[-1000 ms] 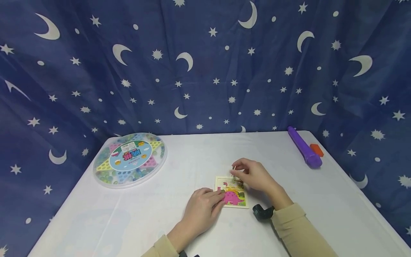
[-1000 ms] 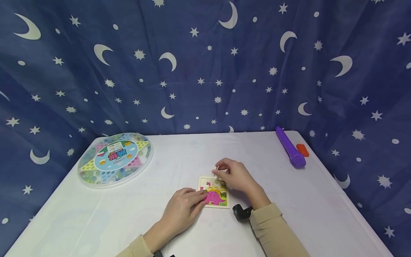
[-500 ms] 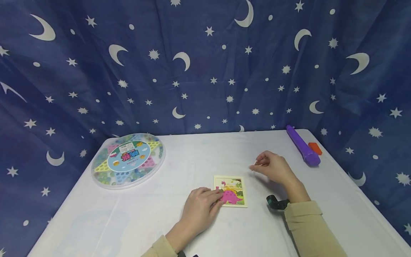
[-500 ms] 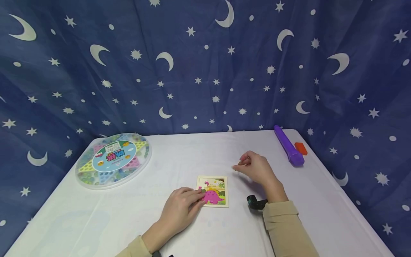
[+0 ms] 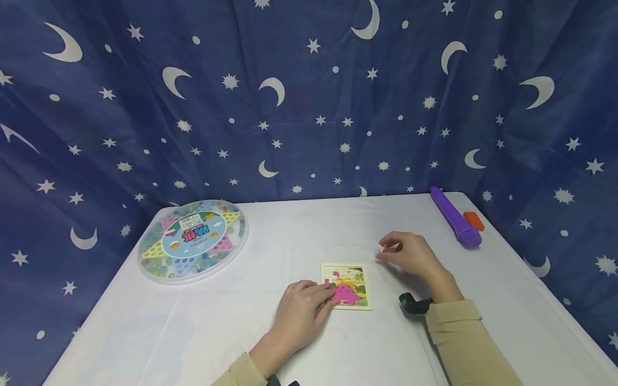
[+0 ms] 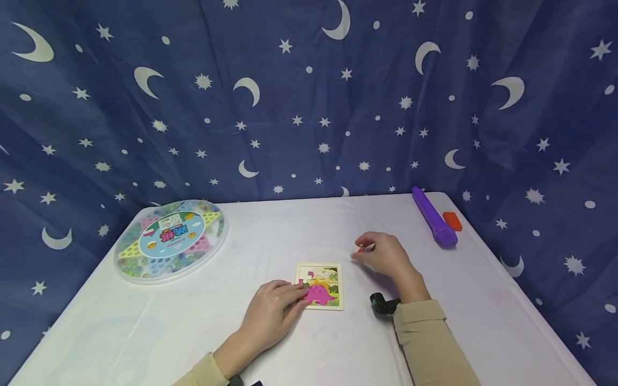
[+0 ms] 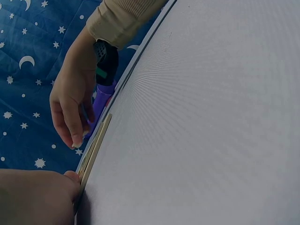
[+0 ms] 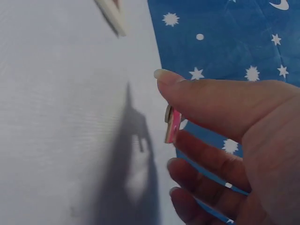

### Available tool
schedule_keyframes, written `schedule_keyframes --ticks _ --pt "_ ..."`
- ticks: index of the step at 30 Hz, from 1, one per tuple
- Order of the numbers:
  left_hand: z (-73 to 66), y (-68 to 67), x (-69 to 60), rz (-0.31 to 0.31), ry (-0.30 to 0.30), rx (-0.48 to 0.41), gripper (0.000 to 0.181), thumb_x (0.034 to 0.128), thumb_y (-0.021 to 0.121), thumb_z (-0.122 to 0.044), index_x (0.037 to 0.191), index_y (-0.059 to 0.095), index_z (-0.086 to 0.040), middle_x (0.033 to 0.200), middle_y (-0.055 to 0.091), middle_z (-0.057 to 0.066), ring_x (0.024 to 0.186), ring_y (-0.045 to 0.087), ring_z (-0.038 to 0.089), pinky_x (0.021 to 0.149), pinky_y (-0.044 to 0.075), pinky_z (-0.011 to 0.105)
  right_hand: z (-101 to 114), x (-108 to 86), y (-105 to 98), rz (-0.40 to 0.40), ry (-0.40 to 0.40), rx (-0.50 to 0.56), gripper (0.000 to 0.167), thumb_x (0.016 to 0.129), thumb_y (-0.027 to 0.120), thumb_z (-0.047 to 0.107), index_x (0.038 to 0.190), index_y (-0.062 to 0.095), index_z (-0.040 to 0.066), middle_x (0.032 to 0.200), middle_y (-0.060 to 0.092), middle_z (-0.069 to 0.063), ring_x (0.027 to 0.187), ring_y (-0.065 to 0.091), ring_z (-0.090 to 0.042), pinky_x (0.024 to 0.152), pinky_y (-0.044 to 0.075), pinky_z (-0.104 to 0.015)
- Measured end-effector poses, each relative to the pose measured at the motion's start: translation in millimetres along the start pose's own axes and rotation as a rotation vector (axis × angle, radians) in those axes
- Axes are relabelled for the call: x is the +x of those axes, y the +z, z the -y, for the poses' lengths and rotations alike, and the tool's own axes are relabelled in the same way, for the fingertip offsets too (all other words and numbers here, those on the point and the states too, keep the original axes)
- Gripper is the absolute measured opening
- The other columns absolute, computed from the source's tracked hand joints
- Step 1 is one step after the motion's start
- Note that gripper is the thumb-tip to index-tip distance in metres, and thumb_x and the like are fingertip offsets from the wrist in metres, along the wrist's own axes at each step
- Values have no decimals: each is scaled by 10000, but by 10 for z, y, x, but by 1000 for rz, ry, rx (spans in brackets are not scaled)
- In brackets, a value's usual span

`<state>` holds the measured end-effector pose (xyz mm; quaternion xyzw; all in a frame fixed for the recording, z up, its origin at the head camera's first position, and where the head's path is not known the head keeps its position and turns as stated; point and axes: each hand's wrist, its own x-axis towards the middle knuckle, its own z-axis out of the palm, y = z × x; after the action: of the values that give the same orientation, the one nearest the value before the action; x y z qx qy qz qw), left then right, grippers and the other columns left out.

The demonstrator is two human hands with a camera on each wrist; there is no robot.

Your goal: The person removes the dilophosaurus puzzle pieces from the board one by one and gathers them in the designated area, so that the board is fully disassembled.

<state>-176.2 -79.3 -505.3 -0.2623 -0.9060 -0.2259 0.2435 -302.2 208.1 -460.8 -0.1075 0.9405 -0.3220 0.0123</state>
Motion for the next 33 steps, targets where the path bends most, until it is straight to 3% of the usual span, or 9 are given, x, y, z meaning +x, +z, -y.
schedule_keyframes --ticks 11,21,33 --pt "5 9 16 -8 6 2 212 943 754 -296 1102 805 -166 1148 755 -4 1050 673 216 932 515 445 -122 31 110 -39 3 3 379 841 870 308 1153 744 135 1165 699 -88 1007 605 -299 919 514 -508" --pt "21 31 -1 -2 -13 -16 201 935 759 -289 1089 804 -167 1129 755 -16 1056 662 193 956 504 439 -188 14 39 -91 57 33 333 1003 657 409 1157 734 124 1124 706 -91 977 609 -284 862 519 -465" --pt "11 48 10 -44 -31 -71 183 905 778 -262 1059 808 -166 1081 752 -26 1042 650 187 944 498 440 -171 -6 -62 -109 44 46 365 1022 623 420 1186 721 109 1099 711 -83 931 597 -265 779 511 -378"
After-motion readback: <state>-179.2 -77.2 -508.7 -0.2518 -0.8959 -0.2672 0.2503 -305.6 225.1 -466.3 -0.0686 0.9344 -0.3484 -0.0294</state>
